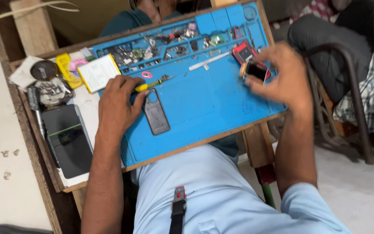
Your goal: The person assembles a smartphone by placing a battery into the chassis and fitting a patterned back cover. They then use a screwdriver to tighten screws on a red feature phone.
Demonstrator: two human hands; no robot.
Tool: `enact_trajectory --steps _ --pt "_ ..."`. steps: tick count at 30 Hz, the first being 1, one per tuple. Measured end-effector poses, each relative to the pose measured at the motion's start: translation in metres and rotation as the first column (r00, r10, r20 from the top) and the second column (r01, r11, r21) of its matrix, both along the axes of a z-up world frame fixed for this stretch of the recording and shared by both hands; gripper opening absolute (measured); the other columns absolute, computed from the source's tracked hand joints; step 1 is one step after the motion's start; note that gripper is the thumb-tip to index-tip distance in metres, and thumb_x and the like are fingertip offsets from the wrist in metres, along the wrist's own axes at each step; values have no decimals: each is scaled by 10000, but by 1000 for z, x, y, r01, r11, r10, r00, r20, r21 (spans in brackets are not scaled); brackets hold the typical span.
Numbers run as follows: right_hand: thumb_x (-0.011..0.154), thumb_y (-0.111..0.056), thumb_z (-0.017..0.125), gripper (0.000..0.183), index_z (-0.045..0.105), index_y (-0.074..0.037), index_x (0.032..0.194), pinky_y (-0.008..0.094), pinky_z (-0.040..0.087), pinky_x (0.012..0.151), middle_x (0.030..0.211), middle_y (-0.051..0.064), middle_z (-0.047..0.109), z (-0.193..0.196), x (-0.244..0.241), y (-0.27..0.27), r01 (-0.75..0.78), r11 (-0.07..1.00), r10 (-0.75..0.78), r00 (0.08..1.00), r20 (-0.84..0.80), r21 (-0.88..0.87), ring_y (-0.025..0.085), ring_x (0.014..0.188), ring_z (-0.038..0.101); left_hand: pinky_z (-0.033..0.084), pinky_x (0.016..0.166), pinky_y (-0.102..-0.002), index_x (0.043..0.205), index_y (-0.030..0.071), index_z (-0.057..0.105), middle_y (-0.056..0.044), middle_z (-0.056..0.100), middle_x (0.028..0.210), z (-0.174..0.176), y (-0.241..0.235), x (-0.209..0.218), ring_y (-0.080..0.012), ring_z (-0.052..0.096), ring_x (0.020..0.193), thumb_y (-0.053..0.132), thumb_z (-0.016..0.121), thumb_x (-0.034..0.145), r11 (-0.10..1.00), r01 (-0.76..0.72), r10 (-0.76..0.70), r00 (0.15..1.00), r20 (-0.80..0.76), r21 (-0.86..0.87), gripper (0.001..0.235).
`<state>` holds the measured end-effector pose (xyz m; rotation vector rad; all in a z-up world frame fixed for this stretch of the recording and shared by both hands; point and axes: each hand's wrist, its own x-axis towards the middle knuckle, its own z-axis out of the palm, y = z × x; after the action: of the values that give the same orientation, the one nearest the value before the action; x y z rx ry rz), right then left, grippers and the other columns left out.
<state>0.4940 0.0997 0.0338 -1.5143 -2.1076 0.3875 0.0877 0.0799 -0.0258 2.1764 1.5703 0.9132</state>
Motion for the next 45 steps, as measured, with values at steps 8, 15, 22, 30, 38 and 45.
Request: enact_trajectory --steps 8,15,22,30,38,45 --pt "838 -329 987 430 767 -21 1042 379 545 681 903 117 728 -39 21 86 128 972 -173 956 235 197 254 782 700 525 787 -434 1054 74 742 -102 639 1012 -6 0 2 -316 633 964 177 761 953 999 -51 51 998 -34 16 145" --pt "963 -222 877 382 734 -44 1269 309 537 695 927 81 676 -18 -43 23 46 988 -41 998 -37 149 195 759 678 514 747 -397 1126 43 660 -139 665 927 -19 1 -4 -317 649 798 146 578 1089 985 -157 174 903 392 -75 137" --pt "833 -188 832 391 734 -95 1199 380 524 620 847 70 677 -40 -148 -14 -376 879 307 917 256 293 255 704 652 554 702 -386 1179 95 691 -80 693 907 -8 -26 37 -256 699 801 395 724 943 980 194 -169 928 333 -44 383" --pt "1065 -77 841 174 684 -15 1023 320 527 688 911 120 696 -56 -94 -10 -118 949 158 981 -117 292 228 768 687 492 736 -466 1087 39 633 -127 633 900 12 -23 18 -296 655 812 745 851 630 933 -248 173 944 -282 -260 869" --pt "998 -49 867 200 699 3 1094 301 570 744 959 134 715 -67 -100 -7 -270 938 295 951 -94 216 226 855 732 439 921 -484 1263 132 608 -123 616 1081 15 -43 31 -309 602 1041 128 770 747 991 -71 47 979 -200 -111 541" --pt "1028 -59 874 203 709 7 1128 283 586 769 994 127 728 -66 -91 -7 -258 950 280 953 -113 177 206 883 747 432 1005 -471 1225 43 685 -152 590 1341 -10 -42 33 -330 554 1223 59 706 774 993 121 -122 980 -158 -12 451"
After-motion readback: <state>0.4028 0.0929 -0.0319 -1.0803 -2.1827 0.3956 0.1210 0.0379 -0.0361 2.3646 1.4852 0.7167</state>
